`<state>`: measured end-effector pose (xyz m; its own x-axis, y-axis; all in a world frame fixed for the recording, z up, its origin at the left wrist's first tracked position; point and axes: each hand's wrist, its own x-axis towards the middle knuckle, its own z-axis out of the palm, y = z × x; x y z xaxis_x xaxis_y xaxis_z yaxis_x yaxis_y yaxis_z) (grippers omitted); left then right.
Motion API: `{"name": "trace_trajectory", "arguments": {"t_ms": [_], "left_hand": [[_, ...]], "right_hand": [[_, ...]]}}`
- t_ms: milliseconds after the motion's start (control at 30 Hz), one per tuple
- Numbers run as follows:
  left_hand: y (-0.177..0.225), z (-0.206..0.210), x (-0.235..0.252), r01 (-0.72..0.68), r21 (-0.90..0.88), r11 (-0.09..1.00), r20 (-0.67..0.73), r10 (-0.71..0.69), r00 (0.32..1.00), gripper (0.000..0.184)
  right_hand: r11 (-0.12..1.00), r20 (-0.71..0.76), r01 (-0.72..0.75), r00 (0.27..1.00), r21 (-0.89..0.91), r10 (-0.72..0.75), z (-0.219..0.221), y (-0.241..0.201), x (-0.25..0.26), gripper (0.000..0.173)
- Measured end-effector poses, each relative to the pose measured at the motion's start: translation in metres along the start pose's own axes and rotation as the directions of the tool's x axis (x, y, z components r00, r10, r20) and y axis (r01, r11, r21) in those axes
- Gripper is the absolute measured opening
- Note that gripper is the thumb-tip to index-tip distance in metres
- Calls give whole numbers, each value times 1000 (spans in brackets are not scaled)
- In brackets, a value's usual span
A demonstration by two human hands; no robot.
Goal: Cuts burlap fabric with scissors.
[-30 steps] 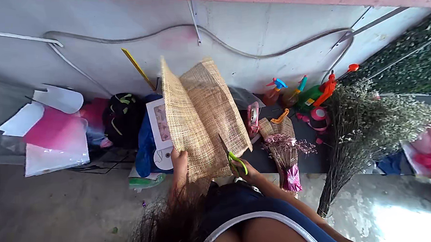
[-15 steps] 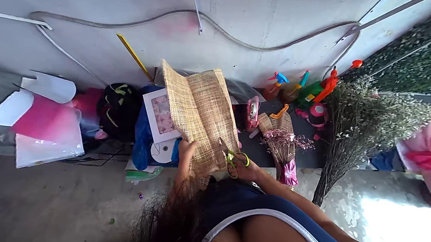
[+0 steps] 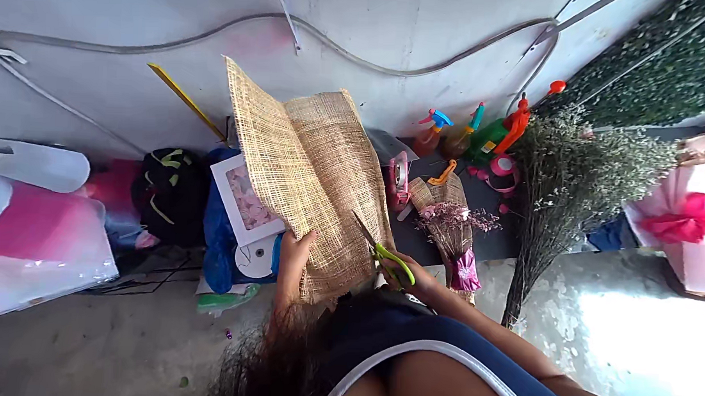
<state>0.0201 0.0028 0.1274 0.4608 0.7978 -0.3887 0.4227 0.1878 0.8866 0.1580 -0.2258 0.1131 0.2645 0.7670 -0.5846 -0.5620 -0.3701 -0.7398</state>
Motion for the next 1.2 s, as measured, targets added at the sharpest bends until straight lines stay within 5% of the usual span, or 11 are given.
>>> {"name": "trace_trajectory", "arguments": {"t_ms": [200, 433, 567, 1200], "left_hand": [[8, 17, -8, -66, 1, 998, 35, 66, 997, 25], [14, 26, -13, -131, 104, 986, 140, 116, 983, 32], [17, 34, -16, -149, 70, 986, 143, 138, 980, 32], [9, 27, -15, -237, 266, 934, 301, 153, 941, 36]], "right_hand": [[981, -23, 195, 981, 19, -195, -7, 23, 1, 31], [967, -80, 242, 965, -81, -249, -13, 23, 13, 39], [933, -100, 359, 929, 12, -356, -16, 36, 24, 36], [908, -152, 407, 908, 98, -391, -18, 26, 54, 33]]}}
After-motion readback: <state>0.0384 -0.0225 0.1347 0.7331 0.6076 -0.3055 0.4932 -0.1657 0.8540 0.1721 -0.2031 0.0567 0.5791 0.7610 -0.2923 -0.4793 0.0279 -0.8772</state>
